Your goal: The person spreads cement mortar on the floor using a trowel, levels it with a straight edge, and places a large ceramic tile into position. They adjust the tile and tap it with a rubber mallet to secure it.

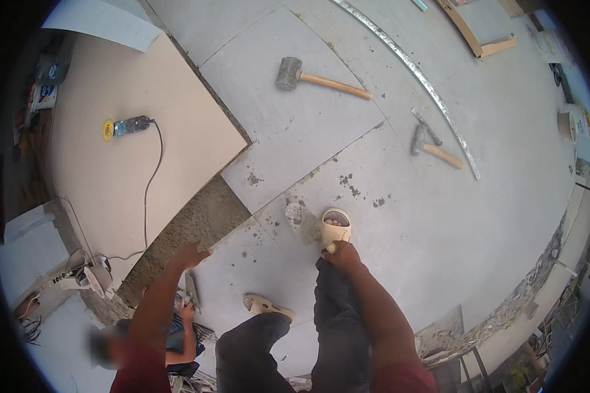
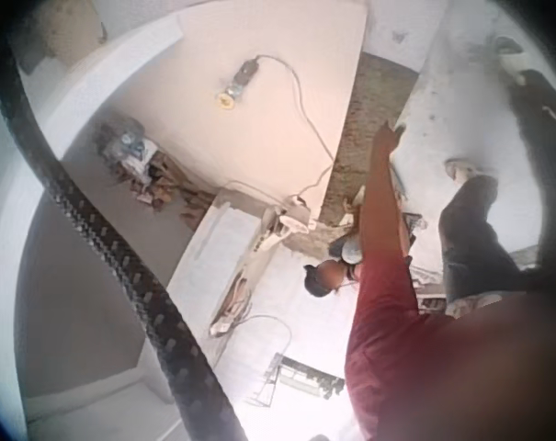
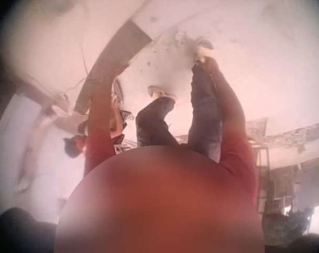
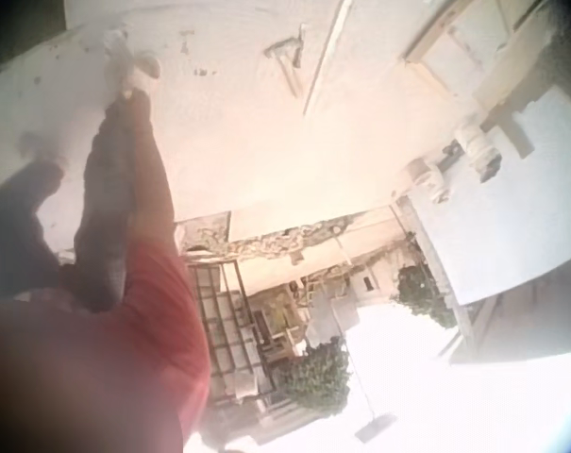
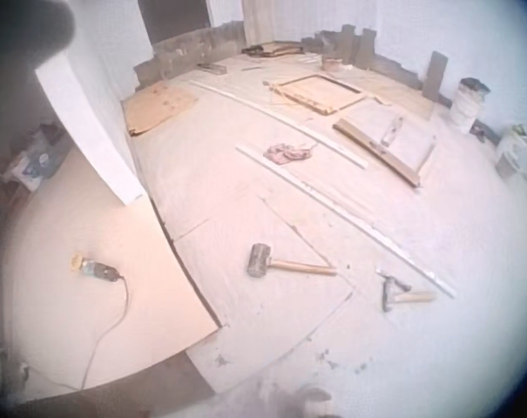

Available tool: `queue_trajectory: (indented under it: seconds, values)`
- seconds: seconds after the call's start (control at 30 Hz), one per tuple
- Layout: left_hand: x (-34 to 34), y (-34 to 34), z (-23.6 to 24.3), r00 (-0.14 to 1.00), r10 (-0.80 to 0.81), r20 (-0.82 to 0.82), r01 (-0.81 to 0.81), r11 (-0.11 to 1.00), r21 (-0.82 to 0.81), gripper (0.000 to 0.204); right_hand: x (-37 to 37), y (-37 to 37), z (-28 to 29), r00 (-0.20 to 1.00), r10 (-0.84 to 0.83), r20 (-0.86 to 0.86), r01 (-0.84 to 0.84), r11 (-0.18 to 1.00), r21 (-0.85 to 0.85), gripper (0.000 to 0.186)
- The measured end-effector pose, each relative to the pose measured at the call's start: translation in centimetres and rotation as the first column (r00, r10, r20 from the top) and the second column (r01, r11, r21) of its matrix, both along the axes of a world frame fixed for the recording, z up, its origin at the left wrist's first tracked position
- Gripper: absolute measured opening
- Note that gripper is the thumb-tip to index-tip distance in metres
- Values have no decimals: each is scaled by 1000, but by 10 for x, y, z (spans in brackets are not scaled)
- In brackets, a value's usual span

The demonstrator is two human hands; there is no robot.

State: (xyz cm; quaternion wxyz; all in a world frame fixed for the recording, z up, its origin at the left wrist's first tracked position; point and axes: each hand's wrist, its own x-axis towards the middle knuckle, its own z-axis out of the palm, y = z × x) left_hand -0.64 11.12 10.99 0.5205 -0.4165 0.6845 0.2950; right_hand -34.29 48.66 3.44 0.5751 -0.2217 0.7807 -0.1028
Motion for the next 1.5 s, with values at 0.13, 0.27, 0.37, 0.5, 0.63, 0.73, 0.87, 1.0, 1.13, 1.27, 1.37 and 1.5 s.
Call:
queue_trajectory:
  seconds: [0.13, 0.27, 0.37, 0.5, 0.63, 0.73, 0.87, 1.0, 1.13, 1.27, 1.37, 1.5]
  values:
    - [30, 169, 120, 989, -77, 127, 16, 904, 427, 106, 1, 69, 112, 930, -51, 364, -4, 989, 150, 61]
    - [-23, 238, 212, 986, -158, -58, 167, 963, 211, 81, -32, 139, 209, 819, -366, 441, 210, 908, 364, 62]
    - [-158, 160, 281, 980, -118, -161, 167, 925, 342, 69, -70, 159, 297, 402, -733, 549, 511, 677, 530, 48]
    - [-279, 112, 321, 963, 229, -143, -150, 894, 423, 66, -92, 187, 337, 283, -784, 552, 580, 599, 553, 57]
    - [-358, 117, 315, 941, 231, -245, -109, 897, 427, 71, -85, 208, 309, 316, -857, 406, 659, 507, 556, 43]
    - [-399, 130, 319, 862, -76, -501, 179, 971, 161, 70, -117, 225, 286, 522, -807, 275, 618, 581, 529, 36]
    - [-413, 134, 266, 746, 115, -656, 6, 984, 180, 69, -260, 127, 381, 633, -753, 178, 667, 648, 368, 40]
    - [-524, 50, 327, 923, -51, -381, 220, 883, 414, 72, -362, 107, 417, 444, -890, 108, 874, 456, 167, 32]
    - [-597, -3, 356, 942, 25, -334, 117, 910, 397, 68, -449, 62, 429, 135, -938, 318, 963, 200, 181, 25]
    - [-664, -40, 315, 889, -104, -447, 263, 913, 311, 71, -494, 92, 329, 285, -881, 377, 927, 353, 123, 33]
    - [-702, -75, 298, 828, 11, -560, 128, 970, 209, 69, -533, 52, 318, 540, -808, 234, 808, 576, 123, 36]
    - [-759, -150, 307, 863, 101, -495, -23, 987, 161, 62, -603, -9, 334, 593, -798, 106, 748, 594, 296, 32]
